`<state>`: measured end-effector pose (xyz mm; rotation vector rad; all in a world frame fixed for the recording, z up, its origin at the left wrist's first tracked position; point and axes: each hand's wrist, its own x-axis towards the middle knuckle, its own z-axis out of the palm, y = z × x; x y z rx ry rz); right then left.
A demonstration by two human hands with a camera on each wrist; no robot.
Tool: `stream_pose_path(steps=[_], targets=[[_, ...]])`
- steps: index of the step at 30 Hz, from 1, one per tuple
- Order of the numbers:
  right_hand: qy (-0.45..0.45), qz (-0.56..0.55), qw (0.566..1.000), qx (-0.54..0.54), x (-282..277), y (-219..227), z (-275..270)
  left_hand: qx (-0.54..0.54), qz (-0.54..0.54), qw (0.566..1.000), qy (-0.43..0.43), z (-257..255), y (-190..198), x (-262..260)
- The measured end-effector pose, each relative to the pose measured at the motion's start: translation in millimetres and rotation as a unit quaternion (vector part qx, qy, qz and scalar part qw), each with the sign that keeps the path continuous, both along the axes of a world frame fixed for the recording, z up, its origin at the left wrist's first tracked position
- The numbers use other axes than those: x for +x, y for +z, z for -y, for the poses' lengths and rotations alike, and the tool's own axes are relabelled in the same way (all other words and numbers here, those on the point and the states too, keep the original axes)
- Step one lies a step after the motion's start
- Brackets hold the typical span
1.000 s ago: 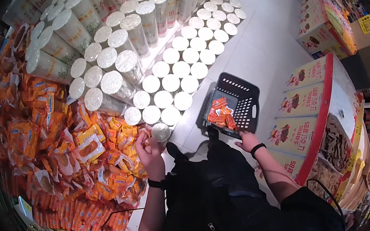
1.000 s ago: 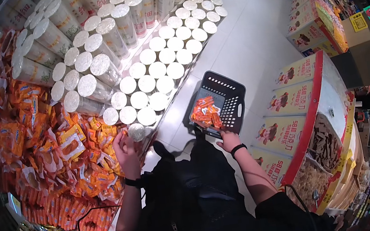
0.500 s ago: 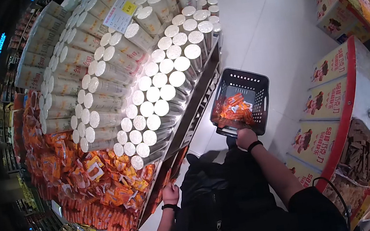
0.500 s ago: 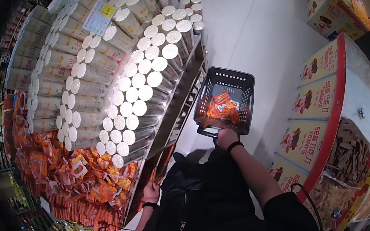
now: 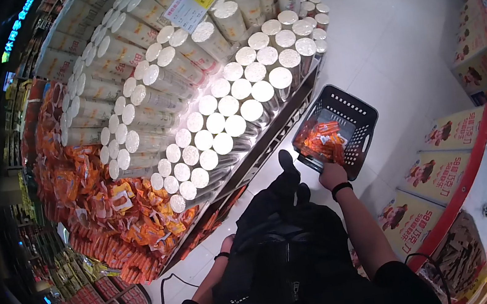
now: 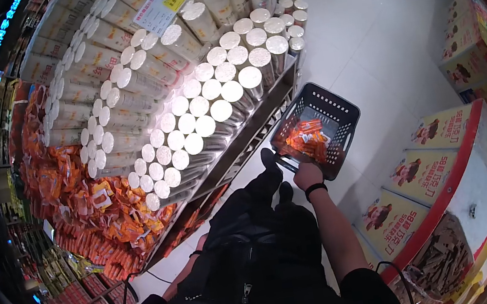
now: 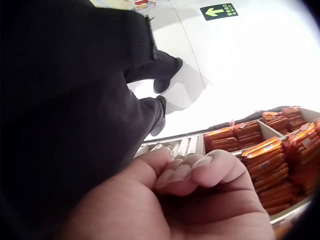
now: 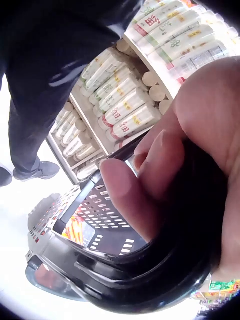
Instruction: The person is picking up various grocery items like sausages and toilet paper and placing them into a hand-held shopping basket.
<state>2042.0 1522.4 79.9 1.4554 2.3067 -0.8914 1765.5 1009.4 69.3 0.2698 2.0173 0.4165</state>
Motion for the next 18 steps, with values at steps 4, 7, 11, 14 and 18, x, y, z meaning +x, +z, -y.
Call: stream_pose_path(steps=[4, 7, 11, 14, 18], targets=[[0.024, -0.053, 0.995, -0.077, 8, -7, -8, 0.01, 0.0, 0.999, -0.05, -86, -16, -7], [0.048, -0.043, 0.988, -0.142, 11, -4, -17, -0.011, 0.003, 0.999, -0.051, -150, -27, -11], [0.119, -0.006, 0.974, -0.191, 11, -11, -34, -0.006, 0.026, 0.998, -0.056, -184, -51, -17], [0.187, -0.012, 0.965, -0.183, 14, -30, -47, -0.009, 0.012, 1.0, 0.016, -202, -26, -3], [0.164, 0.034, 0.955, -0.245, 7, -21, -63, -0.002, -0.062, 0.998, -0.031, -192, -53, 24]])
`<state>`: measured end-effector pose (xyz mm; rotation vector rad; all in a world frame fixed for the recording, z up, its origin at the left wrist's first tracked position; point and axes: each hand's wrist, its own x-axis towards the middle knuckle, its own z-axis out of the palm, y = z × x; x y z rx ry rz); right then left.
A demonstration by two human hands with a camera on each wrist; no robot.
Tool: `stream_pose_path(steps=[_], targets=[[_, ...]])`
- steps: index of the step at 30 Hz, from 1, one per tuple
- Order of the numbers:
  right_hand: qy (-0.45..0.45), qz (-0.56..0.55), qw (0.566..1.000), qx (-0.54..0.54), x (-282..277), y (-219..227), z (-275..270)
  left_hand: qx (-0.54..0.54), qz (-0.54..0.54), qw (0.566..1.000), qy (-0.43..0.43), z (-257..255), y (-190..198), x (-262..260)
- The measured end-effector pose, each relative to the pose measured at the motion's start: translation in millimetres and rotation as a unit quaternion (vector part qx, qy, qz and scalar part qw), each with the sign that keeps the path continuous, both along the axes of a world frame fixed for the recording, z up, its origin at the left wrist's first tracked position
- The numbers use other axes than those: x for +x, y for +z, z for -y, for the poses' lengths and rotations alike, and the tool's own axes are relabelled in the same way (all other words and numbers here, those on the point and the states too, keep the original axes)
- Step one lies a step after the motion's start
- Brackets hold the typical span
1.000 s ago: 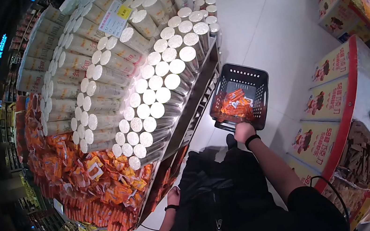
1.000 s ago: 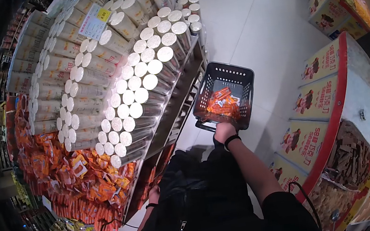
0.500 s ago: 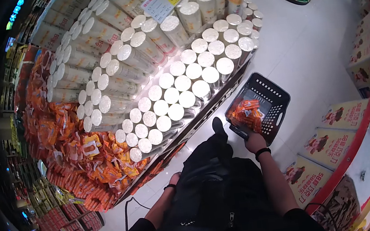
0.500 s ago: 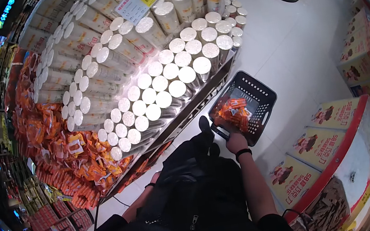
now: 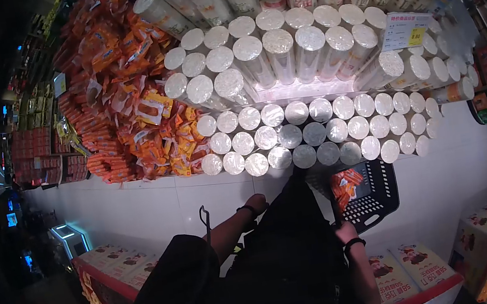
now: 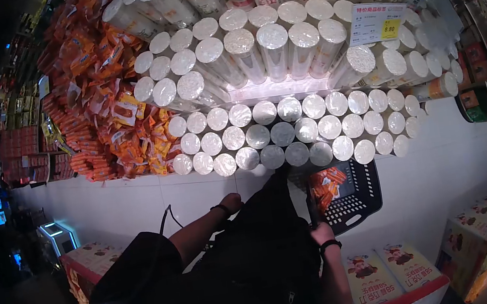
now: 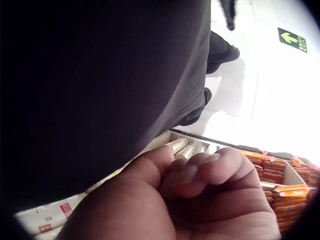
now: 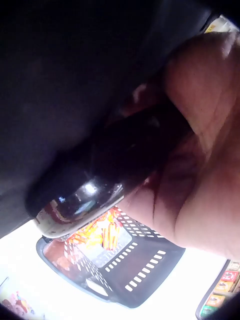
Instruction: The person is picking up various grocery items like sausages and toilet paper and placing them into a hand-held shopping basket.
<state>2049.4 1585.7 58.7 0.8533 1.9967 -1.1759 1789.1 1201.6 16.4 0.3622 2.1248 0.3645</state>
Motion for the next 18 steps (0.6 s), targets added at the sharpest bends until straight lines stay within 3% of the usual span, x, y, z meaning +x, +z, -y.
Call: stream_pose_path(steps=[3, 6, 8, 9, 11, 12, 13, 14, 16, 18], targets=[[0.057, -0.083, 0.993, 0.063, 4, -7, -4, 0.049, 0.084, 0.976, 0.193, 11, 7, 32], [-0.123, -0.021, 0.991, -0.043, 4, -9, -4, 0.078, 0.013, 0.983, 0.163, 27, 11, 62], [-0.103, -0.046, 0.993, -0.018, 6, -11, -3, 0.095, -0.022, 0.974, 0.204, 41, 12, 93], [-0.144, -0.026, 0.989, -0.037, 7, -15, 0, 0.103, -0.032, 0.97, 0.22, 50, 12, 110], [-0.123, -0.096, 0.988, 0.009, 4, -4, 2, 0.102, -0.043, 0.961, 0.255, 69, 8, 147], [-0.108, -0.129, 0.985, 0.026, 4, 19, 8, 0.094, -0.04, 0.956, 0.274, 79, 8, 172], [-0.118, -0.145, 0.982, 0.017, 14, -20, 2, 0.086, -0.035, 0.951, 0.294, 89, 7, 201], [-0.092, -0.15, 0.983, 0.043, 13, -6, 4, 0.072, -0.027, 0.938, 0.337, 98, 11, 233], [-0.119, -0.146, 0.981, 0.044, 21, 5, 9, 0.042, -0.009, 0.91, 0.413, 122, 28, 300], [-0.09, -0.207, 0.967, 0.121, 45, -35, 4, 0.034, -0.013, 0.942, 0.333, 179, -11, 370]])
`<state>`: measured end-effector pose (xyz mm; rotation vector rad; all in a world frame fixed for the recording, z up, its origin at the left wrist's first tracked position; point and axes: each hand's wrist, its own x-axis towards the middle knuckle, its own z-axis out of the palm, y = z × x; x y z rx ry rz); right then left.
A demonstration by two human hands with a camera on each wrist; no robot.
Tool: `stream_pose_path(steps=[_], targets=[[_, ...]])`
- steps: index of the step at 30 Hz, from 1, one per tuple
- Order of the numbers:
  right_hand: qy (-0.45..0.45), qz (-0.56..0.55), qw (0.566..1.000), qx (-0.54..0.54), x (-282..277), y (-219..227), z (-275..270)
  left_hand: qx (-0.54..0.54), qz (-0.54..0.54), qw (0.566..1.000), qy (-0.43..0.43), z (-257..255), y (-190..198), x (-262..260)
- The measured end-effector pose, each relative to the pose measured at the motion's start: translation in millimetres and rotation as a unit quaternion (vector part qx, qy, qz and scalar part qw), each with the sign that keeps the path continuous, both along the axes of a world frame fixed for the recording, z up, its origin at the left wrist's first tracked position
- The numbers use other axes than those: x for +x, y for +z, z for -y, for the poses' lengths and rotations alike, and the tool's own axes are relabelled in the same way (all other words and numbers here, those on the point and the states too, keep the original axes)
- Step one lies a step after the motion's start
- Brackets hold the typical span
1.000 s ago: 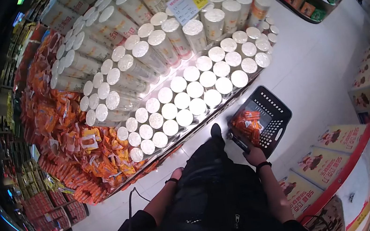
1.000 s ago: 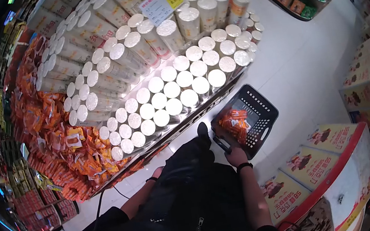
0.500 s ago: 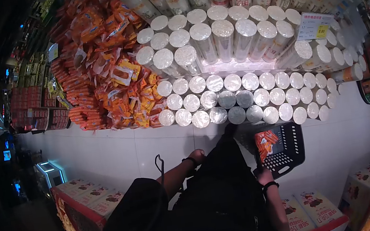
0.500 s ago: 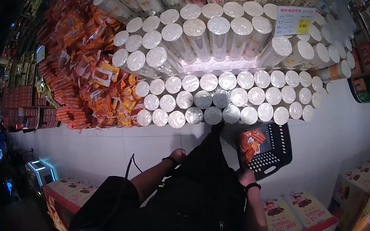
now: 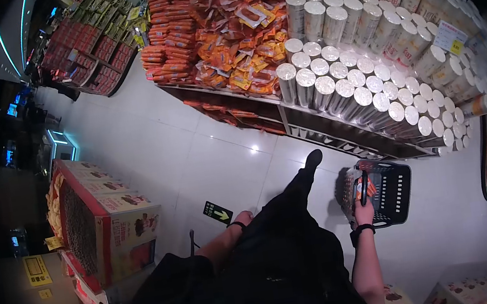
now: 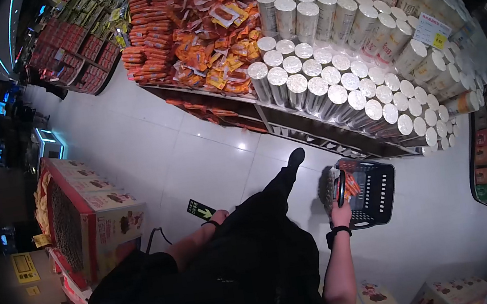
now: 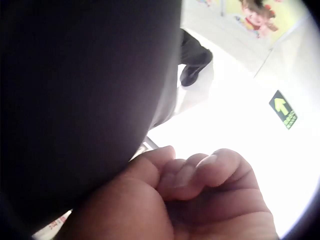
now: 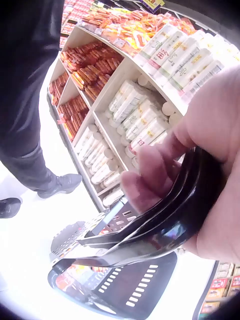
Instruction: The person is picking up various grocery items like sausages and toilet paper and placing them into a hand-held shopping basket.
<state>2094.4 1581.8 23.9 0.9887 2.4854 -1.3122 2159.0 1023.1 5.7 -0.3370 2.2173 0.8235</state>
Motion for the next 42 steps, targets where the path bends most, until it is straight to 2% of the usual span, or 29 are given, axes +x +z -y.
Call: stream_pose_path(steps=[2, 4, 5, 8, 11, 14, 17, 19, 21, 22, 23, 24, 25, 26, 28, 29, 30, 32, 37, 38, 40, 41, 42], targets=[[0.018, -0.036, 0.998, 0.057, 11, -12, -4, -0.03, 0.051, 0.998, 0.0, 21, 31, 56], [0.028, -0.057, 0.995, 0.081, 12, -1, 1, -0.061, 0.076, 0.995, 0.009, 39, 53, 102], [0.023, -0.048, 0.997, 0.05, 9, 15, 6, -0.076, 0.088, 0.993, 0.012, 46, 60, 122], [0.018, 0.065, 0.998, 0.002, -5, 25, 13, -0.11, 0.077, 0.989, 0.054, 65, 60, 162], [0.049, 0.036, 0.993, 0.102, -5, 7, 25, -0.123, 0.076, 0.986, 0.087, 67, 66, 170], [0.053, 0.025, 0.996, 0.064, -6, -5, 38, -0.032, 0.075, 0.966, 0.244, 75, 31, 178], [0.059, 0.035, 0.996, 0.061, -4, -29, 54, -0.11, 0.097, 0.977, 0.157, 78, 73, 175], [0.044, 0.058, 0.997, 0.03, -1, -18, 71, -0.047, 0.164, 0.977, 0.126, 92, 94, 185], [0.055, 0.007, 0.997, 0.052, 2, -24, 90, -0.071, 0.123, 0.977, 0.157, 114, 53, 220], [0.05, -0.002, 0.997, 0.057, 1, -25, 102, -0.084, 0.139, 0.981, 0.109, 125, 36, 224], [0.056, 0.027, 0.997, 0.038, -1, -8, 116, -0.098, 0.157, 0.981, 0.06, 138, 16, 235], [0.061, 0.055, 0.996, 0.018, -5, 8, 131, -0.117, 0.136, 0.981, 0.071, 156, -30, 256], [0.051, 0.078, 0.995, 0.037, -9, 9, 143, -0.13, 0.077, 0.983, 0.107, 161, -44, 264], [0.026, 0.071, 0.997, 0.006, -10, 22, 160, -0.116, 0.072, 0.982, 0.13, 171, -45, 253], [0.072, 0.035, 0.996, 0.036, -9, 5, 173, -0.083, 0.082, 0.978, 0.173, 181, -19, 255], [0.06, 0.082, 0.992, 0.076, -8, 28, 191, -0.076, 0.097, 0.969, 0.212, 191, -8, 249], [0.085, 0.041, 0.993, 0.078, -6, 7, 193, -0.068, 0.078, 0.971, 0.215, 210, -15, 249], [0.087, 0.044, 0.992, 0.076, -3, -20, 198, -0.083, 0.06, 0.977, 0.188, 239, -2, 239], [0.039, 0.057, 0.993, 0.098, -6, 8, 269, -0.059, 0.001, 0.969, 0.239, 321, -4, 222], [0.017, 0.076, 0.995, 0.064, -8, 10, 280, -0.057, -0.005, 0.966, 0.253, 337, -1, 216], [0.047, 0.079, 0.991, 0.099, -10, -25, 286, -0.053, 0.023, 0.959, 0.277, 368, 11, 206], [0.038, 0.069, 0.993, 0.084, -11, -41, 288, -0.044, 0.046, 0.957, 0.282, 383, 17, 201], [0.051, 0.066, 0.988, 0.127, -13, -79, 281, -0.035, 0.069, 0.955, 0.287, 395, 21, 195]])
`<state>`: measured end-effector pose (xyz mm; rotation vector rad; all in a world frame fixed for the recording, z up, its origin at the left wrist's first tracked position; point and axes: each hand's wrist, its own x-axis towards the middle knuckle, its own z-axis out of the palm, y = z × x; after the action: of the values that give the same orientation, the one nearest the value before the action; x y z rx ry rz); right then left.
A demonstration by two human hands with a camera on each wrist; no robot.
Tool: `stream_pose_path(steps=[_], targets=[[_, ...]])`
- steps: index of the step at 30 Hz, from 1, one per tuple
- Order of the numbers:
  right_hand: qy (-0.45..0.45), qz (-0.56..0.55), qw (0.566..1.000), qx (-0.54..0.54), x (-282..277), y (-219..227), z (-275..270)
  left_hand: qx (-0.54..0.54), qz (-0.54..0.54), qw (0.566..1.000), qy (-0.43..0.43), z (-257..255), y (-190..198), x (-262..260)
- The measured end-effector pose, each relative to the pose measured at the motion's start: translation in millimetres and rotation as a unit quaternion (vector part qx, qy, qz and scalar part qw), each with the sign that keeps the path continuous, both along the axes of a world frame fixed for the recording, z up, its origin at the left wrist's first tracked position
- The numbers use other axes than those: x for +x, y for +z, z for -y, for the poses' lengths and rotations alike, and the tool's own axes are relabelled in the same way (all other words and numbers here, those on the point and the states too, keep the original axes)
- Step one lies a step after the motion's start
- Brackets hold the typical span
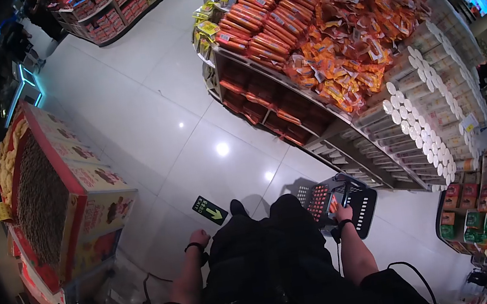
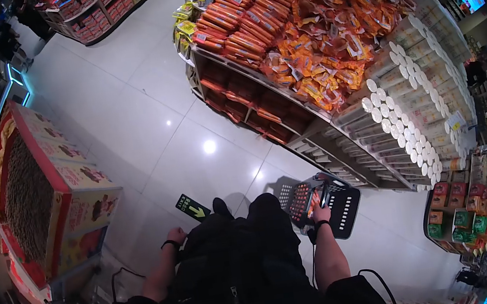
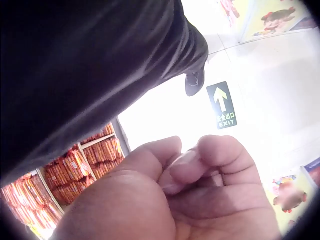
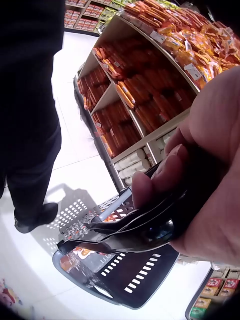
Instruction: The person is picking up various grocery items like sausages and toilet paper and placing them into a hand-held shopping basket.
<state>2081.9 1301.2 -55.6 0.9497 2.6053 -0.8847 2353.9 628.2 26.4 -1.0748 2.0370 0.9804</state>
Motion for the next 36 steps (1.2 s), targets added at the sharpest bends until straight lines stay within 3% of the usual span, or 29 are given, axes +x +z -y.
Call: stream_pose_path(steps=[2, 4, 8, 9, 10, 12, 14, 15, 16, 18, 20, 22, 23, 24, 26, 28, 31, 33, 36], targets=[[-0.002, 0.001, 0.999, -0.042, -6, -7, 31, -0.015, -0.021, 0.999, -0.038, 36, -2, -18], [0.006, 0.004, 0.999, -0.052, -7, 14, 67, -0.034, -0.036, 0.996, -0.073, 58, -5, -27], [-0.015, 0.011, 0.995, -0.094, -26, 8, 115, -0.008, -0.067, 0.997, -0.035, 89, -12, -77], [0.017, -0.032, 0.996, -0.085, -28, 2, 125, -0.012, -0.093, 0.995, -0.035, 97, -20, -92], [-0.015, 0.03, 0.994, -0.106, -38, -5, 134, -0.018, -0.119, 0.992, -0.035, 104, -29, -108], [-0.067, 0.026, 0.979, -0.191, -53, 35, 186, -0.016, -0.134, 0.99, -0.033, 117, -31, -139], [-0.086, 0.054, 0.969, -0.225, -73, 94, 244, -0.006, -0.115, 0.993, -0.032, 129, -12, -180], [-0.102, 0.061, 0.973, -0.2, -83, 101, 263, 0.0, -0.114, 0.993, -0.035, 134, -8, -195], [-0.087, 0.021, 0.98, -0.175, -83, 50, 252, 0.003, -0.115, 0.993, -0.039, 142, -3, -215], [-0.066, 0.042, 0.99, -0.116, -103, 98, 296, 0.014, -0.121, 0.992, -0.043, 156, 18, -248], [-0.03, 0.159, 0.983, -0.086, -120, 81, 295, 0.027, -0.061, 0.996, -0.058, 174, 34, -277], [-0.108, 0.119, 0.966, -0.204, -128, 89, 308, 0.03, -0.039, 0.996, -0.072, 194, 34, -303], [-0.069, 0.085, 0.98, -0.168, -126, 53, 299, 0.018, -0.031, 0.995, -0.089, 206, 29, -316], [-0.031, 0.051, 0.99, -0.126, -137, 56, 312, 0.012, -0.014, 0.996, -0.089, 217, 36, -341], [-0.137, 0.078, 0.972, -0.173, -146, 81, 333, 0.002, 0.033, 0.995, -0.089, 238, 49, -371], [-0.144, 0.062, 0.979, -0.13, -160, 87, 356, -0.024, 0.017, 0.996, -0.088, 268, 26, -399], [-0.15, 0.043, 0.981, -0.115, -171, 98, 365, -0.047, -0.004, 0.995, -0.089, 296, 40, -465], [-0.168, 0.009, 0.981, -0.095, -177, 103, 386, -0.043, -0.016, 0.992, -0.118, 312, 46, -518], [-0.17, 0.046, 0.976, -0.126, -181, 108, 402, -0.024, -0.044, 0.981, -0.185, 320, 54, -588]])
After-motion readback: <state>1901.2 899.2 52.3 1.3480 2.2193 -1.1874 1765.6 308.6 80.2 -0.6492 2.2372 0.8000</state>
